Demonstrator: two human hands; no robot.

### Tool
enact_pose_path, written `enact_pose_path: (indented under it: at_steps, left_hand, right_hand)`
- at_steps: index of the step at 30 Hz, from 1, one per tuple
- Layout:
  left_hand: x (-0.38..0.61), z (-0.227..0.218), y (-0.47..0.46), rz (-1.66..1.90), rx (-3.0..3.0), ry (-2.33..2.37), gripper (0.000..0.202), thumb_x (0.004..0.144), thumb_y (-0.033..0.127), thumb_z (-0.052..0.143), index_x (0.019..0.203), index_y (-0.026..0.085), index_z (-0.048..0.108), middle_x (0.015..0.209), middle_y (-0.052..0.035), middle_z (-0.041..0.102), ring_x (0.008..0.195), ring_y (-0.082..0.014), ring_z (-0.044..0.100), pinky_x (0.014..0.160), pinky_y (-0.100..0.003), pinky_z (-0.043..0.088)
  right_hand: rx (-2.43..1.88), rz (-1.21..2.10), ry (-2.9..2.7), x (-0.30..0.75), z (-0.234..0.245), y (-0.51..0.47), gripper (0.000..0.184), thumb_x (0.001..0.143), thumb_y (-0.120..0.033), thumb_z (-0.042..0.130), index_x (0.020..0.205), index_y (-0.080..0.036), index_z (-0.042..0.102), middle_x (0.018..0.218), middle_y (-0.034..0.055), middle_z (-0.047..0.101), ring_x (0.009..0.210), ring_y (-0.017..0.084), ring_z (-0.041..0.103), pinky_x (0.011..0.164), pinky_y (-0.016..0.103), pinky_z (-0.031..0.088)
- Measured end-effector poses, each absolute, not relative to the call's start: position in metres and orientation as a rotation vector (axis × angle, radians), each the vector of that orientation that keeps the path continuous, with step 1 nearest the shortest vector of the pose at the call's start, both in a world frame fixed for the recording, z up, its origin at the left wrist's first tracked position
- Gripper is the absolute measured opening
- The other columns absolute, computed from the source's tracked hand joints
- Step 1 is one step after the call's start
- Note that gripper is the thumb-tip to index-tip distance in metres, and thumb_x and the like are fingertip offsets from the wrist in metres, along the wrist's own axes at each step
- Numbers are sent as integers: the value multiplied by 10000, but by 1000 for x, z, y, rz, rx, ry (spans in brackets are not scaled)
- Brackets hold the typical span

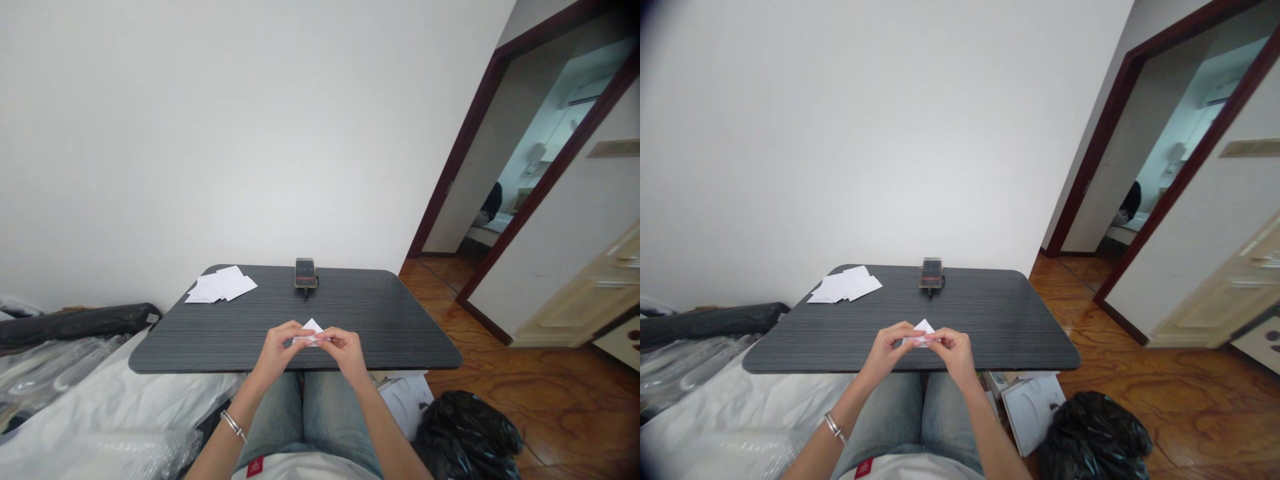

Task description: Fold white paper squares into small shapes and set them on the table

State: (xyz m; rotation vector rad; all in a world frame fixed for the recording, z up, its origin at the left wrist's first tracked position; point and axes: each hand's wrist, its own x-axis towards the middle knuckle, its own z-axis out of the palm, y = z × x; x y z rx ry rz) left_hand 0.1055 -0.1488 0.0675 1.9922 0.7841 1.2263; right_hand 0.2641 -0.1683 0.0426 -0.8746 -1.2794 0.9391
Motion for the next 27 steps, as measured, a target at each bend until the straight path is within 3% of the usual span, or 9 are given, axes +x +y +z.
enact_pose_path:
  at_steps: [16,27]
  left_hand:
    - [104,78,-160,1317,2137,713,141,741,234,580,783,199,709,662,-39,598,603,-134,556,543,-224,408]
    - [109,80,-166,1395,2009,832,86,710,208,613,676,171,682,674,-35,645,624,-146,591,580,-234,436]
  right_hand:
    - [-786,766,-1318,261,50,-177,49,596,-237,714,577,-215,674,550,4,622,530,158,547,537,270,408]
    - [-784,732,-1225,258,51,-180,77,641,-220,672,573,-198,643,553,1,602,525,143,526,523,258,394]
